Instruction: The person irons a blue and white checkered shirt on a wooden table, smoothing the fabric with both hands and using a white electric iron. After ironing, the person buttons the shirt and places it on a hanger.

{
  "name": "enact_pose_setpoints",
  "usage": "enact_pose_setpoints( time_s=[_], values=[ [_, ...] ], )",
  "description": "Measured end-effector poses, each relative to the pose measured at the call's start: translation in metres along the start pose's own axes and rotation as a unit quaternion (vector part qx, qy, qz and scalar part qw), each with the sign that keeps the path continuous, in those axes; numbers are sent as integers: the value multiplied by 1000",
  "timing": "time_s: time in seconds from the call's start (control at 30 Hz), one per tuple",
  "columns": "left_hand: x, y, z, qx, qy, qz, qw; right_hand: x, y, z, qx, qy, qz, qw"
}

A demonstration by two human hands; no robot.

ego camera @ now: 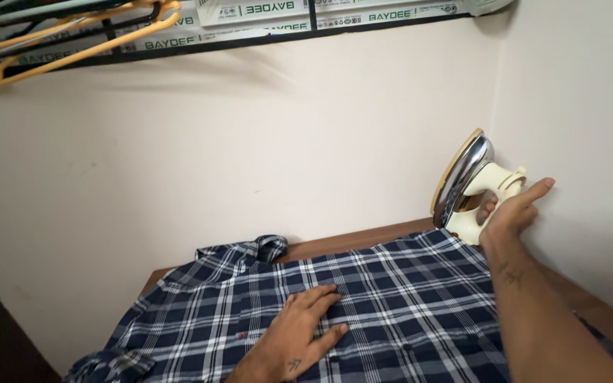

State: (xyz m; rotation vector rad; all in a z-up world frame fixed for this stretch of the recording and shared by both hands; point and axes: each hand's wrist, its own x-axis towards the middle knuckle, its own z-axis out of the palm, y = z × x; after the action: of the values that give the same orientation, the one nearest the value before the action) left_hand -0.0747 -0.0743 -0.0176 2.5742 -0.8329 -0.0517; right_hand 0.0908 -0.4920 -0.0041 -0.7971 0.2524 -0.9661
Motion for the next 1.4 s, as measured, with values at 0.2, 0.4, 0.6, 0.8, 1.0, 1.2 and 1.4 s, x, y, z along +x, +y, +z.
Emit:
enact_pose_setpoints(
  time_s=[0.2,0.4,0.6,0.8,1.0,1.2,1.4],
  values=[
    [9,-3,-1,-5,-31,-21,999,-2,15,-6,-56,-88,-134,985],
    [3,-1,-2,-28,-7,6,1000,20,26,10,-67,28,-200,977],
    [-4,1,-10,-38,20,-12,999,-3,-9,65,-375,-121,-367,842],
    [-5,-33,-21,-141,168,-155,963,-130,-32,146,-635,-235,-249,692],
    [-69,-153,-87,129,257,-309,906,-240,-8,162,-664,-458,-227,546],
    [-109,-233,-99,70,280,-421,860,-321,7,154,-665,-524,-211,488],
    [-113,-295,-81,-97,300,-339,886,-372,19,145,-626,-562,-261,474]
  ],
)
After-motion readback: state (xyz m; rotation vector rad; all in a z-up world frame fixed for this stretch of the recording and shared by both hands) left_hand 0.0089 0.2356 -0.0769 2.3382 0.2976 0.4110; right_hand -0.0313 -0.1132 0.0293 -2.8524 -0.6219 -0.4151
